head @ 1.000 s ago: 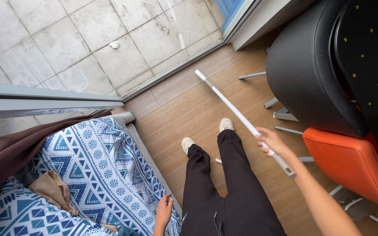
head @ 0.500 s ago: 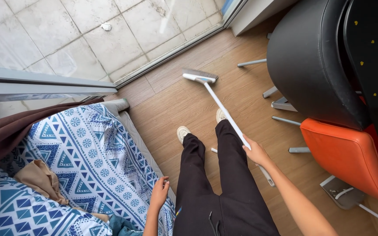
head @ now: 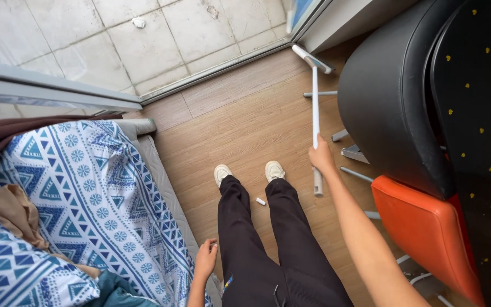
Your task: Sweeping the floor of a room with a broom, including moving chairs to clean underneath them.
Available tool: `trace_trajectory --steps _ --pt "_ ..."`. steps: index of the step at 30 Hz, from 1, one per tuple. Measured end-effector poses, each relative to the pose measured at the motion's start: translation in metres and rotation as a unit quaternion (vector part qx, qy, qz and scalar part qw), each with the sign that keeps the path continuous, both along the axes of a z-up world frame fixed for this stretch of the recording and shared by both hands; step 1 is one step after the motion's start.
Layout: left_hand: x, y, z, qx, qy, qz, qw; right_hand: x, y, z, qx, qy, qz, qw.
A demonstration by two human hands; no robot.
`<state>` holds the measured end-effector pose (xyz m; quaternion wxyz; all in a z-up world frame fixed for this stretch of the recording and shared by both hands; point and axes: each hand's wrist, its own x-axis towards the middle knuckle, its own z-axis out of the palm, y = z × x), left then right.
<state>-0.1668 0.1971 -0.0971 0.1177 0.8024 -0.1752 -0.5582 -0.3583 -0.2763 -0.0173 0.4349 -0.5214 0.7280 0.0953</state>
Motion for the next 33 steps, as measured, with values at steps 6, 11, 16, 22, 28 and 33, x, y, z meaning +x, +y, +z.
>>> trace_trajectory --steps 6,11,16,22,28,33 --pt "-0.103 -0.01 0.002 -0.003 0.032 0.056 0.998 -0.049 0.0 -0.013 0.057 0.034 0.19 0.98" --pt "-0.158 -0.021 -0.007 -0.02 0.01 0.151 0.988 -0.12 -0.023 0.042 0.076 -0.138 0.005 0.987" --pt "-0.187 -0.031 -0.002 -0.063 -0.056 0.196 0.977 -0.106 -0.014 -0.024 0.05 -0.117 -0.019 0.992" --pt "-0.209 -0.026 0.004 -0.027 -0.026 0.257 0.966 -0.105 0.058 -0.039 0.054 0.023 0.19 0.98" --pt "-0.209 -0.04 -0.009 -0.071 -0.061 0.285 0.954 -0.138 0.107 0.018 0.156 0.003 0.193 0.969" --pt "-0.2 -0.058 -0.001 -0.007 -0.02 0.236 0.972 -0.141 0.042 0.067 0.082 -0.116 0.181 0.973"
